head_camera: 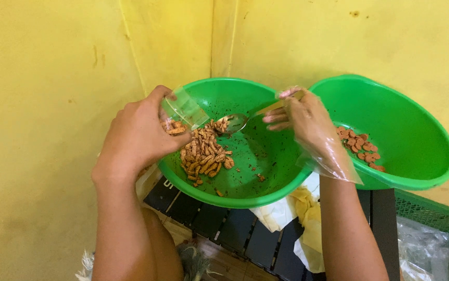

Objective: The person is manually packaging snacks by scooping them from a large bowl into small plastic bags using a spoon.

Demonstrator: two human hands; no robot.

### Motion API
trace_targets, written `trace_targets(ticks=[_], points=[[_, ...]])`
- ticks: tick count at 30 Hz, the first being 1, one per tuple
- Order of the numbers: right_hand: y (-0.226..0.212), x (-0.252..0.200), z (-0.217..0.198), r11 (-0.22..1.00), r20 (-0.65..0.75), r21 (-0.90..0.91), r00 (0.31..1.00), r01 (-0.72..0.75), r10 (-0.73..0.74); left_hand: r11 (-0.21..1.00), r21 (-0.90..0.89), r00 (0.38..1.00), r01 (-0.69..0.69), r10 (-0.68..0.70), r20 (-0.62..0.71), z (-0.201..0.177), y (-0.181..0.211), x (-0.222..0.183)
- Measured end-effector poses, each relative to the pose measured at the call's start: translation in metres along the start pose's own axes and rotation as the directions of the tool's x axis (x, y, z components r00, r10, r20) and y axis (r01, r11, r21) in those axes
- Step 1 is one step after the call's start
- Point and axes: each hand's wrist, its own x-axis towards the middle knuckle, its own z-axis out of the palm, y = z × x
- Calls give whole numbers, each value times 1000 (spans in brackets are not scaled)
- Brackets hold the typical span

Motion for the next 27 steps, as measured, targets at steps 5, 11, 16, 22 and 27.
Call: trace_targets(ticks=[5, 11, 16, 22, 27], points=[[-33, -15, -4, 999, -206, -18, 977, 45, -48, 999, 42, 999, 10, -12, 37, 1, 2, 2], [-53, -41, 1, 921, -346, -45, 858, 388, -378, 997, 72, 998, 38, -42, 54, 0, 5, 1], [-79, -79, 25, 884, -370, -54, 813, 464, -449, 998, 50, 997, 49, -52, 49, 1, 4, 1], [-73, -96, 42, 729, -137, -136, 716, 671, -684, 999, 41, 999, 34, -35, 28, 1, 5, 1], [-62, -94, 38, 591, -50, -128, 590, 797, -806, 997, 10, 995, 80, -80, 62, -7, 10, -3]])
